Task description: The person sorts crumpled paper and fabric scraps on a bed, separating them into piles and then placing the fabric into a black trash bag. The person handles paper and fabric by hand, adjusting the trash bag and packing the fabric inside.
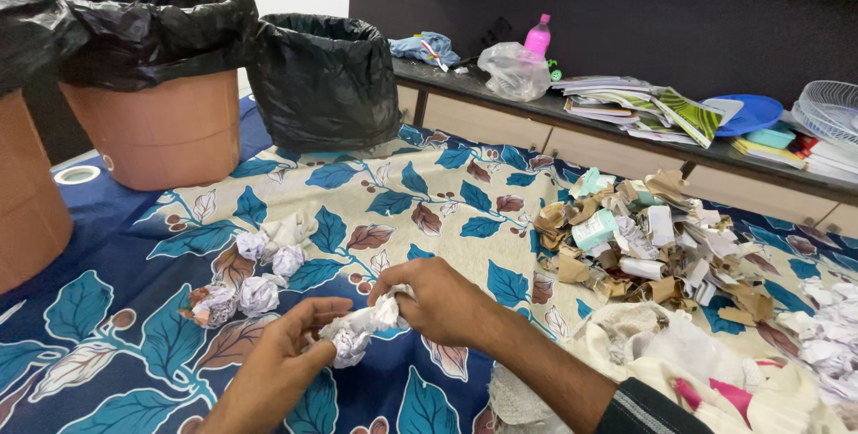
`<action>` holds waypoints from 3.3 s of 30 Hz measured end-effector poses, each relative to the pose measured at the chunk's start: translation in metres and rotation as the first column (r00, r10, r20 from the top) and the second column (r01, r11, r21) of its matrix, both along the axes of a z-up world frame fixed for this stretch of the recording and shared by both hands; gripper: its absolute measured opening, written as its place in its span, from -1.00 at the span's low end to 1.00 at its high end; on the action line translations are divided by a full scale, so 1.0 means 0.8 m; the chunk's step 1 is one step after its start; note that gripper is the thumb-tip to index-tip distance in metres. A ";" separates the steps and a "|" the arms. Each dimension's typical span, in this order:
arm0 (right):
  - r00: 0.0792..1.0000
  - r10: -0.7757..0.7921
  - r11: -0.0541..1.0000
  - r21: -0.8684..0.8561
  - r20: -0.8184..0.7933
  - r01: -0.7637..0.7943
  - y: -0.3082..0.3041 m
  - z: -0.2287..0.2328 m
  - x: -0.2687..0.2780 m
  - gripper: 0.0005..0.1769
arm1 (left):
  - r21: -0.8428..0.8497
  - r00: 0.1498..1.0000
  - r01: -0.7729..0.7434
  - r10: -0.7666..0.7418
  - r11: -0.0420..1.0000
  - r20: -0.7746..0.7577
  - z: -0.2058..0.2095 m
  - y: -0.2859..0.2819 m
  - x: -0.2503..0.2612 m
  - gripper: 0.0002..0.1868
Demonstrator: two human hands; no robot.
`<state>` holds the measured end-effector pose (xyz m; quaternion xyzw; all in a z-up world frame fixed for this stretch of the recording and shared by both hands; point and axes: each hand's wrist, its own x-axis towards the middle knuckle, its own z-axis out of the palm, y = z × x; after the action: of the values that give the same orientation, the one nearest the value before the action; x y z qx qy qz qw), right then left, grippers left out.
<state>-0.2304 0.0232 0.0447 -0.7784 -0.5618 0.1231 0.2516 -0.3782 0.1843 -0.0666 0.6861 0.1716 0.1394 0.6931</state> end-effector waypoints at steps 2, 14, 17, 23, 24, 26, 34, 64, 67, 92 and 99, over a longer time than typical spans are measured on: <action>1.000 0.005 0.999 0.045 -0.022 -0.004 -0.002 0.000 0.006 -0.71 | -0.050 0.997 0.012 -0.008 0.999 0.080 -0.006 0.002 0.003 -0.55; 0.932 -0.163 0.985 0.006 -0.323 0.174 -0.014 0.003 0.038 -0.74 | 0.117 0.993 -0.036 0.049 0.992 -0.104 0.020 -0.019 0.008 -0.57; 0.924 -0.136 0.989 0.006 -0.359 0.148 -0.015 0.002 0.039 -0.79 | 0.087 0.999 -0.029 0.025 0.996 0.046 0.043 -0.039 0.016 -0.39; 0.940 -0.098 0.995 -0.024 -0.328 0.096 -0.032 0.025 0.023 -0.63 | -0.089 0.977 -0.013 0.032 0.996 0.210 0.066 -0.067 0.037 -0.34; 0.934 -0.157 0.987 -0.071 -0.321 0.141 -0.035 0.033 0.021 -0.57 | -0.119 0.971 -0.022 0.049 0.993 0.236 0.066 -0.069 0.040 -0.37; 0.931 -0.222 0.973 -0.126 -0.290 0.193 -0.044 0.047 0.015 -0.48 | -0.046 0.972 -0.040 0.050 0.998 0.229 0.066 -0.068 0.044 -0.55; 0.884 -0.101 0.995 -0.049 -0.456 0.089 -0.064 0.075 0.002 -0.33 | 0.288 0.957 -0.289 0.273 0.913 0.096 0.077 -0.080 0.052 -0.70; 0.846 -0.532 0.847 -0.011 -0.048 0.532 -0.319 0.171 0.015 -0.49 | -0.197 0.867 0.497 -0.473 0.845 0.157 0.200 -0.248 0.148 -0.52; 0.839 -0.538 0.833 0.096 -0.084 0.544 -0.361 0.164 0.032 -0.58 | -0.143 0.857 0.515 -0.508 0.845 0.083 0.211 -0.302 0.174 -0.56; 0.298 -0.942 0.334 0.323 0.157 0.886 -0.707 0.083 0.168 -0.65 | 0.412 0.502 0.789 -0.865 0.456 -0.005 0.183 -0.634 0.384 -0.57; 0.114 -0.977 0.150 0.196 0.183 0.969 -0.755 0.066 0.174 -0.67 | 0.361 0.518 0.810 -0.853 0.462 -0.069 0.187 -0.628 0.378 -0.63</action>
<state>-0.0915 -0.5805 0.0976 -0.9602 0.0525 -0.1845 0.2033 -0.0754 -0.3182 0.0827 0.7831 -0.2548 -0.1467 0.5480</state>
